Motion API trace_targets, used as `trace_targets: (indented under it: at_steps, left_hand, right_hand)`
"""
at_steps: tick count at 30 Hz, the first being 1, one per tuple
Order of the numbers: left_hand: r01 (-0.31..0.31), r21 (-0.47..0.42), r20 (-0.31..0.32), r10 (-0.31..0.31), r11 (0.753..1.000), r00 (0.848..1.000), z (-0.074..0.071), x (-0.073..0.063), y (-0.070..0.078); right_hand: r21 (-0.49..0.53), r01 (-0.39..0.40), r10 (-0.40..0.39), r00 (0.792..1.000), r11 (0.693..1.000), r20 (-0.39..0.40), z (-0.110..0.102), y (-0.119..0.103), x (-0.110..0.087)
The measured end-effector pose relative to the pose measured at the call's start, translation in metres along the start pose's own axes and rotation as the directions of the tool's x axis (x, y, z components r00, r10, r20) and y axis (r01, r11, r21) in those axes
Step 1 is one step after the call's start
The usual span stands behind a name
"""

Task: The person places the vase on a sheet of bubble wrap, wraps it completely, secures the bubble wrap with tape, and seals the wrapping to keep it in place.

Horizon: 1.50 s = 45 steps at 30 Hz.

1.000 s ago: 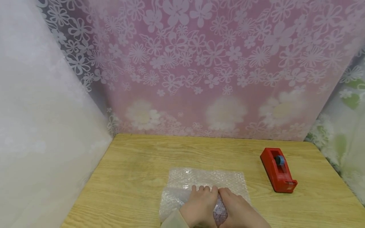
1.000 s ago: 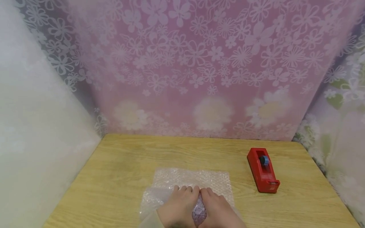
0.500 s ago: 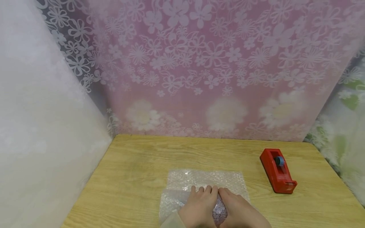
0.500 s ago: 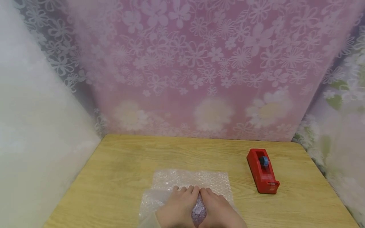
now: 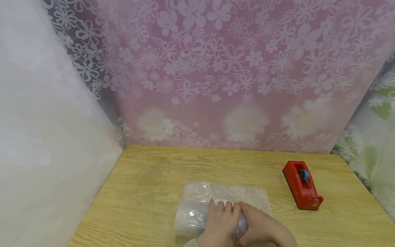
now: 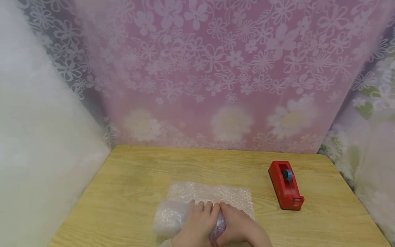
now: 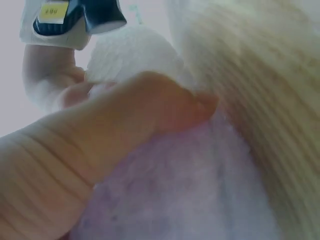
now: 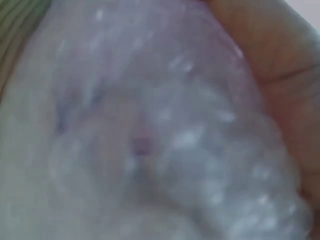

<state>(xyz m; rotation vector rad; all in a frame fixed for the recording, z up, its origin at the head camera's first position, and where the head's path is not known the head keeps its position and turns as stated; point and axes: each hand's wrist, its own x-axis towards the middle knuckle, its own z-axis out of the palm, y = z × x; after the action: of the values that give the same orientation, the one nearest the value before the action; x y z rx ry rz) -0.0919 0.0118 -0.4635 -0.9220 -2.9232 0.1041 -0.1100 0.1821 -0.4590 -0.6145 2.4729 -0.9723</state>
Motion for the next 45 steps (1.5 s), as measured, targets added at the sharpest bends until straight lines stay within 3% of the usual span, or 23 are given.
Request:
trace_targets:
  at_steps: [4,12,19,30,35,39,45]
  left_hand:
    - [0.0,-0.005,-0.021,-0.001,1.0,1.0,0.001,0.001,0.001]
    - [-0.009,-0.03,-0.051,0.007,1.0,0.999,-0.001,0.003,0.0]
    - [-0.016,-0.087,0.001,0.017,0.996,1.0,-0.002,0.008,-0.002]
    - [0.013,-0.093,0.089,-0.005,0.996,0.996,-0.007,0.008,-0.003]
    - [0.031,-0.095,0.12,-0.02,0.995,0.993,-0.007,0.011,-0.001]
    - [0.046,-0.086,0.149,-0.033,0.995,0.988,-0.006,0.013,0.0]
    - [0.034,-0.1,0.131,-0.021,0.994,0.991,-0.006,0.013,-0.001]
  right_hand:
    - [0.075,0.006,-0.01,0.999,0.997,0.041,-0.002,0.006,0.002]
    - [0.133,-0.022,0.011,0.996,0.991,0.087,-0.005,0.012,0.005]
    - [0.147,-0.047,0.038,0.997,0.988,0.066,-0.006,0.01,0.003]
    - [0.001,-0.15,0.15,0.988,0.989,-0.041,-0.001,-0.003,-0.012]
    - [-0.105,-0.159,0.146,0.982,0.982,-0.123,0.005,-0.006,-0.014]
    - [-0.208,-0.204,0.159,0.964,0.957,-0.212,0.016,-0.012,-0.013]
    - [-0.287,-0.302,0.223,0.934,0.909,-0.279,0.027,-0.022,-0.011]
